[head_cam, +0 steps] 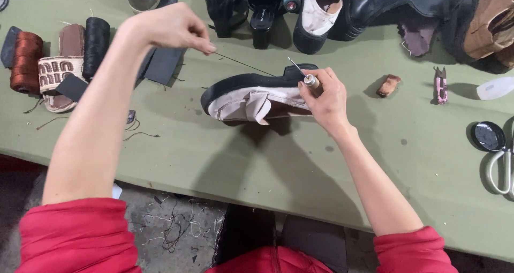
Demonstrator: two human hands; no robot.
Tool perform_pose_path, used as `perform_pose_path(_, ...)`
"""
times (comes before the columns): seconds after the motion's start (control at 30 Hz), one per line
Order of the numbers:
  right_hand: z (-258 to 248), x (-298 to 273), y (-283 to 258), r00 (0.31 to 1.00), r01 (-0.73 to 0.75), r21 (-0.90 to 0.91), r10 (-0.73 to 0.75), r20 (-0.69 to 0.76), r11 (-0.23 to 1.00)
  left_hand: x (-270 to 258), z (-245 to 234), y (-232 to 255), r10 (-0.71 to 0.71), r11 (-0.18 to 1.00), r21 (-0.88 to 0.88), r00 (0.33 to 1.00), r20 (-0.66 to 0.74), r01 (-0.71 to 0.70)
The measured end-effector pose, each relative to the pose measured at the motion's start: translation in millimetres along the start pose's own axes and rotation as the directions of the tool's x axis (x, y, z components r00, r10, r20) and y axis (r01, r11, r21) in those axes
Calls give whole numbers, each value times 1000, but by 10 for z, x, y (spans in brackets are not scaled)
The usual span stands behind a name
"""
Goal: Hand-sewing a white shoe upper to a black sole using a needle and thread on a workbench.
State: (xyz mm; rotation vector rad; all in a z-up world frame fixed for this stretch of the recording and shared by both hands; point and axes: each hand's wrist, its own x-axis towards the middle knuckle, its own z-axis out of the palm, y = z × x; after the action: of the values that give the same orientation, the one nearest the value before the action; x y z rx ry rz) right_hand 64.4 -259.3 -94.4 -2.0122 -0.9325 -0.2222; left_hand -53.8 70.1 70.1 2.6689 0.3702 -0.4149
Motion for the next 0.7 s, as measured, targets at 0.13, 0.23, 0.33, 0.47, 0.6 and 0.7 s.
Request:
perform_pose_path(0.13, 8, 54, 16, 1000, -2, -22, 2, 16, 1000, -214, 2, -210, -94, 994, -56, 995, -45, 91)
perform_pose_path(0.23, 12, 96, 23, 1000, 15, -57, -13, 23, 998, -326, 46, -388, -164, 981, -114, 984, -70, 155)
perform_pose_path(0.33, 40, 126, 25, 999, 35, -64, -34, 22, 997, -350, 109, -662, -168, 961, -237, 982, -85, 144)
perform_pose_path(0.47, 52, 145, 47, 999, 43, -86, -42, 20, 995, -332, 193, -936, -187, 931, -333, 979, -86, 148)
perform_pose_path(0.6, 48, 174, 36, 999, 27, -101, -24, 30, 995, -380, 258, -1049, -252, 914, -346, 964, -78, 211)
perform_pose_path(0.7, 36, 183, -4, 999, 13, -117, -8, 43, 993, -444, 292, -1049, -366, 902, -253, 931, -18, 350)
